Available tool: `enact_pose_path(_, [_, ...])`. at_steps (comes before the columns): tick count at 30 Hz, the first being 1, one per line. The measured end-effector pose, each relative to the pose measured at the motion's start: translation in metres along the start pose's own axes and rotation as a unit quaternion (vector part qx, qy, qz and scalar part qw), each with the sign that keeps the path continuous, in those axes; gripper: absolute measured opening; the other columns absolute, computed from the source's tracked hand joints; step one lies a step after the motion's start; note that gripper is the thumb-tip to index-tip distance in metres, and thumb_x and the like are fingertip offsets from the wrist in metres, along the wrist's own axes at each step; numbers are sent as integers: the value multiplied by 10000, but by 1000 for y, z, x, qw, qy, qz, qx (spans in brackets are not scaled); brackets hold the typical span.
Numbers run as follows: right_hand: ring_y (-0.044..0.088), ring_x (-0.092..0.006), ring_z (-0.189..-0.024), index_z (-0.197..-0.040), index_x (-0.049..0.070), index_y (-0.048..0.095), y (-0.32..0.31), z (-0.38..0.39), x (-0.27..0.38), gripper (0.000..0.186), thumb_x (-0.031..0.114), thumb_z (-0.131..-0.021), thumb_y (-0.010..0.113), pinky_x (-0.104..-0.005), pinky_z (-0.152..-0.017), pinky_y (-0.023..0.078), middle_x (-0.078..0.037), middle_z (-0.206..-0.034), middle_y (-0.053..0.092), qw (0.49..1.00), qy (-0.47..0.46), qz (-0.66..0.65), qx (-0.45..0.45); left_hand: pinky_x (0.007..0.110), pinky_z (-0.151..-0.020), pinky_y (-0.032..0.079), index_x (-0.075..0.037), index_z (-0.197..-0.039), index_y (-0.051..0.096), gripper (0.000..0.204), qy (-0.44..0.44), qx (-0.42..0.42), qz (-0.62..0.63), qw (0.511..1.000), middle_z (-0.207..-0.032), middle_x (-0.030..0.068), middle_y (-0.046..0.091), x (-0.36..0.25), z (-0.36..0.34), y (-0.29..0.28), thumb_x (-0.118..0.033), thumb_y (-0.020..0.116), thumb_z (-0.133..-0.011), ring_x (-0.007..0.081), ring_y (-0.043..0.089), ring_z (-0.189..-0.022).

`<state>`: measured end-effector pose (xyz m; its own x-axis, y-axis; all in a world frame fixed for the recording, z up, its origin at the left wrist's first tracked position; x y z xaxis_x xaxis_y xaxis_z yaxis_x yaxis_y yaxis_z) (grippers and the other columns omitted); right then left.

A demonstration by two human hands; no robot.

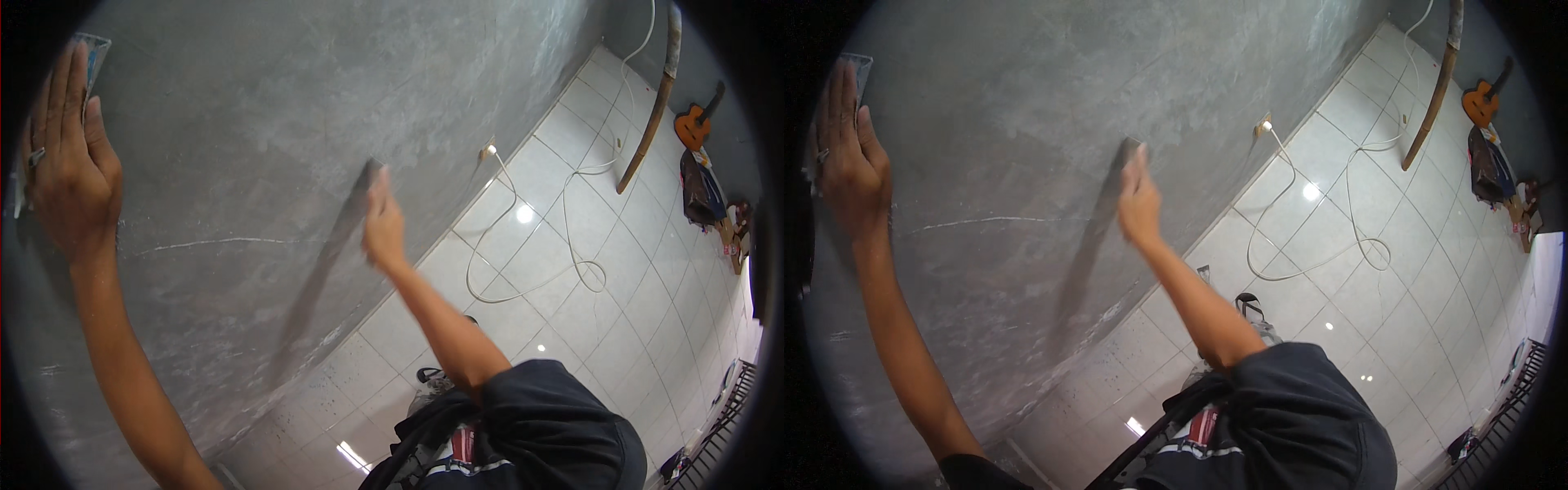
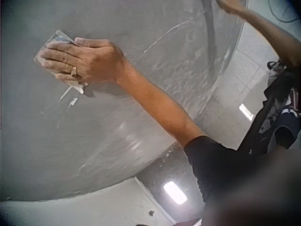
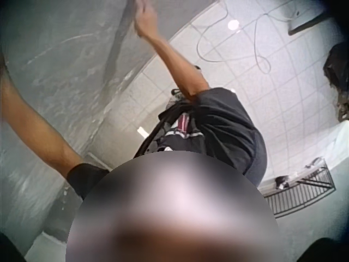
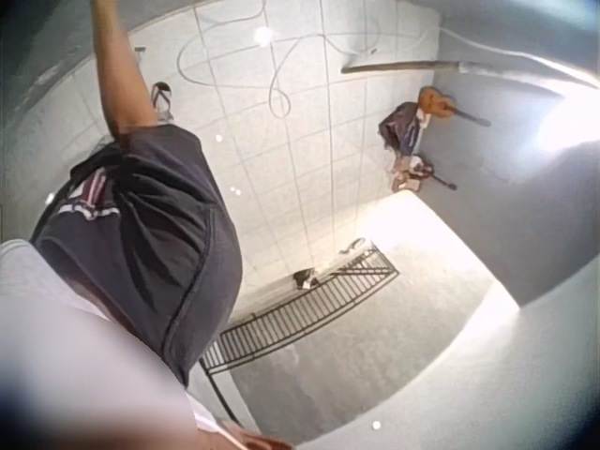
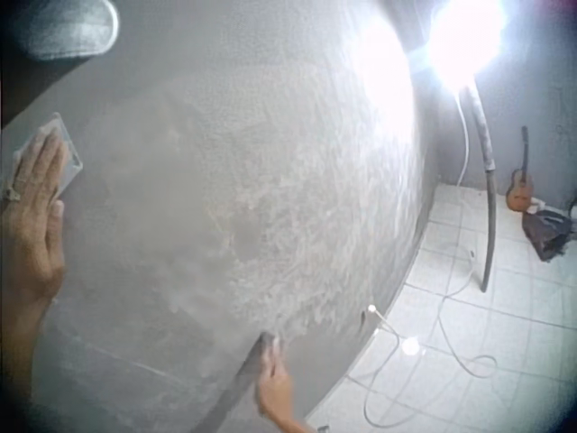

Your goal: Using a putty knife and sandpaper to patch and smooth cracks in a wall.

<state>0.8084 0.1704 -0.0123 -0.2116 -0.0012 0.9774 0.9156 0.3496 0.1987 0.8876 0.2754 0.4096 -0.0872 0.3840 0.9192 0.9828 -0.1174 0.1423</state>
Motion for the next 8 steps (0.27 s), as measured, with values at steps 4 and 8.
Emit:
enact_pose_path(4, [462, -329, -1370, -1527, 61, 339, 14, 9, 25, 544, 318, -1056, 425, -365, -1118, 356, -234, -1459, 488, 998, 42, -2, 56, 282, -1112, 412, -244, -1378, 583, 355, 2, -16, 47, 999, -1376, -101, 602, 3, 6, 4, -275, 480, -1040, 99, 547, -1290])
enact_pose_path(8, [583, -257, -1272, -1535, 159, 365, -6, -36, 49, 601, 400, -1011, 536, -272, -1068, 410, -234, -1377, 568, 941, 311, -124, 53, 277, -1150, 356, -257, -1375, 587, 349, -31, -6, 62, 998, -1397, -102, 585, 1, 6, 3, -288, 475, -1046, 106, 499, -1341])
Point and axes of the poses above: each hand's wrist, its own z-axis away from the middle knuckle, its own y-axis out of the palm, x = y × z, the point moved 5 cm from there along -z, towards the middle knuckle
